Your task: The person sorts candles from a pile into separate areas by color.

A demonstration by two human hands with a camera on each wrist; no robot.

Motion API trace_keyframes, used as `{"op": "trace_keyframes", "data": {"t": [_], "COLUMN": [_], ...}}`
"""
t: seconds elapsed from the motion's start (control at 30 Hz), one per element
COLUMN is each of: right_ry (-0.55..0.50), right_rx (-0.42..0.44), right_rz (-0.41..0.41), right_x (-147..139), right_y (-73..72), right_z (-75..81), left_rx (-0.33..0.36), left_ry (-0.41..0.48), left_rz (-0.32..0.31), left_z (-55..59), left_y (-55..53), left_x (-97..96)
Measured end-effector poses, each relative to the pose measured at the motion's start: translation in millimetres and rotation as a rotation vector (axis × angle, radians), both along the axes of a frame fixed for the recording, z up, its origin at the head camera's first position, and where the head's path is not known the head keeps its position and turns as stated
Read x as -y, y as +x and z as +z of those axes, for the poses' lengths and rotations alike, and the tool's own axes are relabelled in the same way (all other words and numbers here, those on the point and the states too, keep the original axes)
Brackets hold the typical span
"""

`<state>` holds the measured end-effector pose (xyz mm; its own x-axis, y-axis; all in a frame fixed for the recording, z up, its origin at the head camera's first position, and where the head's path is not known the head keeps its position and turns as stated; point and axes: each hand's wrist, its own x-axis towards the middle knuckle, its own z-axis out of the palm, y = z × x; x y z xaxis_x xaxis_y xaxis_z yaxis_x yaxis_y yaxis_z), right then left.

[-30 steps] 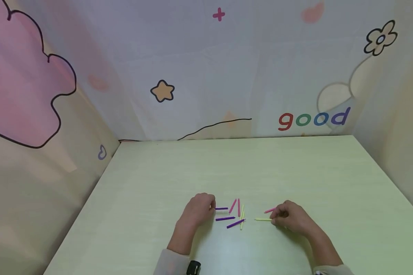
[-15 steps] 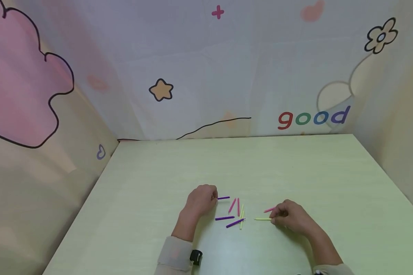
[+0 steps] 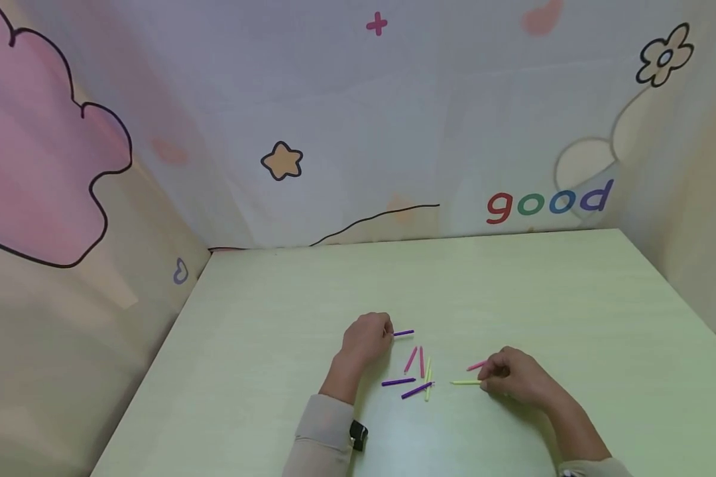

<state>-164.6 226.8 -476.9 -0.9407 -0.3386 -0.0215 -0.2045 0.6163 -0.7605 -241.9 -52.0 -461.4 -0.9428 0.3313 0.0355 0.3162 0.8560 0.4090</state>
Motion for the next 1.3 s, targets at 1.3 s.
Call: {"op": "trace_keyframes", "data": {"t": [1.3], "right_ry": [-0.021], "right_rx": [-0.015], "right_rz": [0.033], "right_x": [-0.7], "right_y": [-4.0], "right_z": [2.4], "left_rx": [0.046], "left_ry": [-0.033], "left_rz": [0.149], "left_z": [-6.7], "left_y": [-69.8], "left_x": [-42.4]}}
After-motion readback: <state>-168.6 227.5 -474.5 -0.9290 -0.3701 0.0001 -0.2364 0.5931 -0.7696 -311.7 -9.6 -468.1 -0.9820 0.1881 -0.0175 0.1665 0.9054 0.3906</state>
